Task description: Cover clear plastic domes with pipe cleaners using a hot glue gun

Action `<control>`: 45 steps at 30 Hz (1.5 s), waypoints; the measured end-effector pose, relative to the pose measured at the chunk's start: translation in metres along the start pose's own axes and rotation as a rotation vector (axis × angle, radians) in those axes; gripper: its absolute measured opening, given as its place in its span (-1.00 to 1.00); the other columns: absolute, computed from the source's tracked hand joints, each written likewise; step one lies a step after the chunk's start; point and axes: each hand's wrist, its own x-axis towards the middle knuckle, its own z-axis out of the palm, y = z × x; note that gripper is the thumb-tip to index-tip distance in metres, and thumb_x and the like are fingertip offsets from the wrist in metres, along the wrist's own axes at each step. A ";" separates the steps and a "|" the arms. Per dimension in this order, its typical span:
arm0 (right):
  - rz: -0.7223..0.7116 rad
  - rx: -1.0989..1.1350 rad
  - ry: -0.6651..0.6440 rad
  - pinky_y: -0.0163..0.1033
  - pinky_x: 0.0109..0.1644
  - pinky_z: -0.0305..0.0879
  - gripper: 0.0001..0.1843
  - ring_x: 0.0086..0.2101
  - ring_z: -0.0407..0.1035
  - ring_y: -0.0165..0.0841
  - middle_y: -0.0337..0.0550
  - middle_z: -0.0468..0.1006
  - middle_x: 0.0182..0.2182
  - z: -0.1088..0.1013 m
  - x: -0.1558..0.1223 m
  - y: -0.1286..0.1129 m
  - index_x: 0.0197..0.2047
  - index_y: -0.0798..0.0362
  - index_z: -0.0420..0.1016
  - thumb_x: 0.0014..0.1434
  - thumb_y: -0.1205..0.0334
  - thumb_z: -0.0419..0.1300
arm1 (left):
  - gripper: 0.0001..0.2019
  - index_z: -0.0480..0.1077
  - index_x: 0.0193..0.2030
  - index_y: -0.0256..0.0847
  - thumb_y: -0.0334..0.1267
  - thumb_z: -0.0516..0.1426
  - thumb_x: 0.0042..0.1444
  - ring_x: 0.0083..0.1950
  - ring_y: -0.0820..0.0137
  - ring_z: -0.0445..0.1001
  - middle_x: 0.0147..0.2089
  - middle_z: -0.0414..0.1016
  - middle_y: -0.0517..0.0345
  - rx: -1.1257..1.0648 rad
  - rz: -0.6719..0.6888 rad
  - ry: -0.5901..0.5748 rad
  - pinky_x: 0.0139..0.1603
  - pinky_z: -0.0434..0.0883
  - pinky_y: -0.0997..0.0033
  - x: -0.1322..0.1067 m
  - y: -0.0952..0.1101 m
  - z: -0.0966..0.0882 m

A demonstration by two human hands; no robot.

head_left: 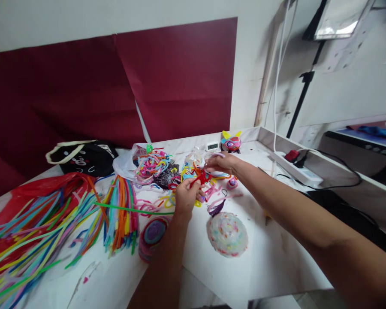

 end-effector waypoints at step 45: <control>-0.460 -0.893 0.048 -0.31 -0.32 0.13 -0.77 -0.38 0.45 -0.32 -0.09 0.64 -0.40 -0.003 -0.102 0.012 -0.31 0.04 0.62 0.24 0.33 0.12 | -0.68 0.38 0.10 -0.17 -0.18 0.10 0.23 -0.36 0.35 0.48 -0.37 0.50 0.17 0.707 0.618 0.015 -0.26 0.35 0.44 -0.025 -0.003 0.009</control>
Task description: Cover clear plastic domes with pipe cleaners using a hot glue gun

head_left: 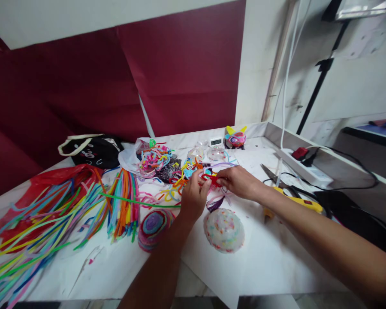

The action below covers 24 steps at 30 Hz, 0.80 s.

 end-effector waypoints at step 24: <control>-0.130 0.035 0.165 -0.28 -0.30 0.19 -0.78 -0.35 0.44 -0.32 -0.10 0.57 -0.34 -0.003 -0.040 -0.023 -0.24 0.07 0.52 0.21 0.41 0.04 | -0.80 0.39 -0.02 -0.21 -0.38 -0.01 0.30 -0.35 0.38 0.58 -0.32 0.62 0.06 0.256 0.584 0.174 -0.30 0.41 0.46 -0.015 0.006 0.000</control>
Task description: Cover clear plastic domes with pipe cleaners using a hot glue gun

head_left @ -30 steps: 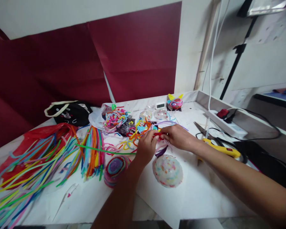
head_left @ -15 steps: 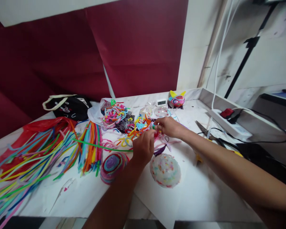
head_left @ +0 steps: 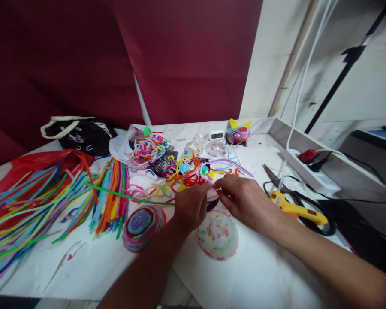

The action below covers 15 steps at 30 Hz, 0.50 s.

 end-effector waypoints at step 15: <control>-0.611 -0.030 0.339 -0.19 -0.48 -0.14 -0.77 -0.59 0.11 -0.39 -0.29 0.30 -0.64 0.037 -0.062 -0.038 -0.40 0.10 0.40 0.27 0.45 0.05 | -0.83 0.39 -0.08 -0.27 -0.41 0.03 0.24 -0.48 0.44 0.50 -0.44 0.56 0.13 -0.003 0.147 0.067 -0.37 0.39 0.46 0.008 0.009 -0.009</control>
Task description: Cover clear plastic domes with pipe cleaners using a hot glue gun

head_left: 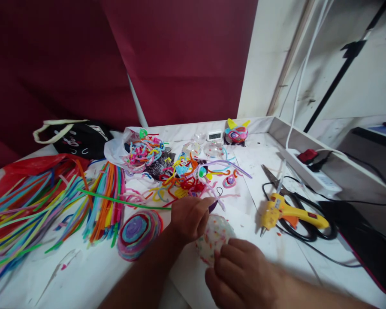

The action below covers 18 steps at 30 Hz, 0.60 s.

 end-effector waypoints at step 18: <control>-0.114 0.064 -0.002 -0.23 -0.55 -0.02 -0.75 -0.65 0.14 -0.43 -0.35 0.32 -0.66 0.022 -0.018 -0.023 -0.42 0.04 0.36 0.30 0.45 0.06 | -0.82 0.43 -0.06 -0.18 -0.40 0.06 0.27 -0.24 0.46 0.60 -0.23 0.64 0.15 0.047 -0.134 -0.169 -0.20 0.46 0.51 0.036 0.007 -0.052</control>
